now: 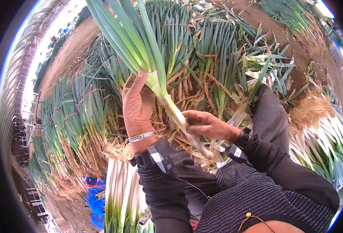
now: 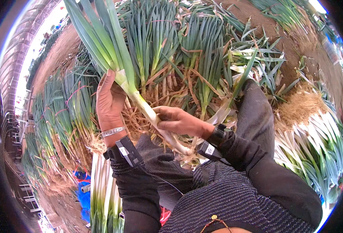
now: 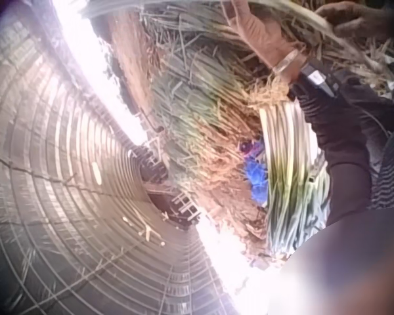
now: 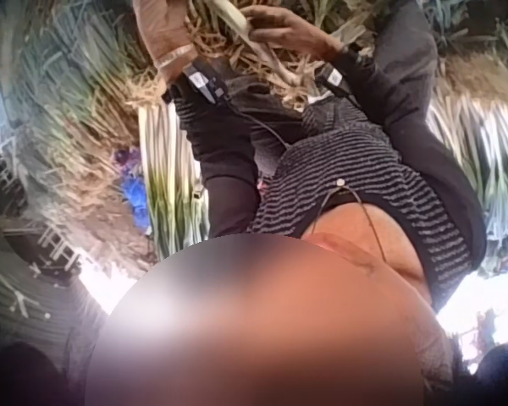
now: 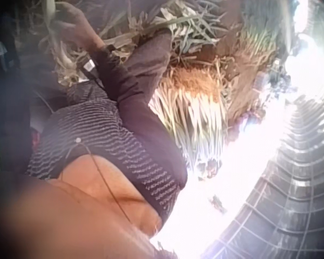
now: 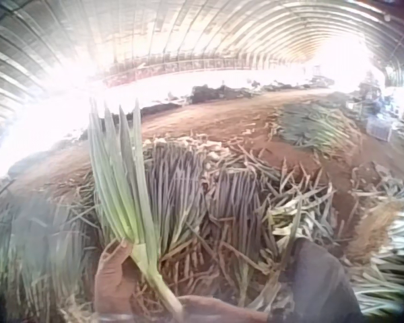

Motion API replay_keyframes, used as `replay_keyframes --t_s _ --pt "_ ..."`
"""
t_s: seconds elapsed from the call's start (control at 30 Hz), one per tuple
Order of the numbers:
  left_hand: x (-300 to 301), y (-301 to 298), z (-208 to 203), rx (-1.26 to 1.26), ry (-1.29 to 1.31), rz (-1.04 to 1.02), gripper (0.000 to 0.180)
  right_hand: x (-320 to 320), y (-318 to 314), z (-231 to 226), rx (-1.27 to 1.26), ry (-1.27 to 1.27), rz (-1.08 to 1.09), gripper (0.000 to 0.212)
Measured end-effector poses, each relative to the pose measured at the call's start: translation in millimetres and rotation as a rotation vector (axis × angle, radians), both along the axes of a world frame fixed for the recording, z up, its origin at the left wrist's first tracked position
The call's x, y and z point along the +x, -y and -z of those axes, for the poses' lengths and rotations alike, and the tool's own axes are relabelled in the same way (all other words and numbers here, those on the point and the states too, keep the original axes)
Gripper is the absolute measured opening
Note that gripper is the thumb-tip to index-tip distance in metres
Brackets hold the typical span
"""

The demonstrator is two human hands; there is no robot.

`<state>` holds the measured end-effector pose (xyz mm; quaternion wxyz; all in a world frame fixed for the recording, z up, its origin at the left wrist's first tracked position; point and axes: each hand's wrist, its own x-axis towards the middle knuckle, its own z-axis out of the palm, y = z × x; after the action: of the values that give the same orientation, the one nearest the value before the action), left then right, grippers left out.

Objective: Preparing scallions for bundling by peeling back outer layers and cleaning the stalks.

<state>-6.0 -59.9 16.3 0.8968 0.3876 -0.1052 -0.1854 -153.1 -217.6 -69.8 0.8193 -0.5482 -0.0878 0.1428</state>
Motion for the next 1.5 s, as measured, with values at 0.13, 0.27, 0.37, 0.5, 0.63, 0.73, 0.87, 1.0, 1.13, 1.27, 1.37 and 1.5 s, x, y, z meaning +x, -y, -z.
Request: replay_keyframes --t_s 0.13,0.27,0.37,0.5,0.63,0.73,0.87,1.0,1.13,1.27,1.37,1.5 --pt "-2 9 -3 0.04 -0.001 0.013 0.032 -7 -14 4 0.109 0.027 0.031 0.048" --pt "-5 18 -7 0.04 0.0 0.004 0.033 -9 -17 -1 0.181 -0.028 0.061 0.045" --pt "-5 24 -5 0.071 -0.058 -0.008 0.032 -1 -15 -5 0.156 -0.056 0.087 0.039" --pt "-2 27 5 0.1 0.035 -0.093 0.041 15 -24 -11 0.15 0.039 0.192 0.043" --pt "-12 37 4 0.078 0.052 -0.176 0.041 30 -26 -10 0.073 0.119 0.388 0.043" --pt "-16 37 1 0.097 0.053 -0.194 0.041 36 -30 -6 -0.039 0.268 0.516 0.038" --pt "-16 35 0 0.136 0.027 -0.243 0.039 34 -35 -6 -0.197 0.295 0.684 0.021" --pt "-13 37 5 0.15 0.01 -0.301 0.038 31 -28 -8 -0.64 0.589 0.804 0.016" --pt "-5 33 8 0.211 -0.005 -0.379 0.034 29 -19 -9 -0.868 0.82 0.784 0.017" --pt "3 29 15 0.191 -0.006 -0.472 0.033 26 -14 -5 -0.793 0.762 0.67 0.016" --pt "7 28 17 0.173 -0.037 -0.496 0.036 30 -16 -5 -0.717 0.713 0.69 0.022" --pt "6 27 17 0.192 -0.038 -0.489 0.038 37 -18 -15 -0.581 0.47 0.716 0.037"
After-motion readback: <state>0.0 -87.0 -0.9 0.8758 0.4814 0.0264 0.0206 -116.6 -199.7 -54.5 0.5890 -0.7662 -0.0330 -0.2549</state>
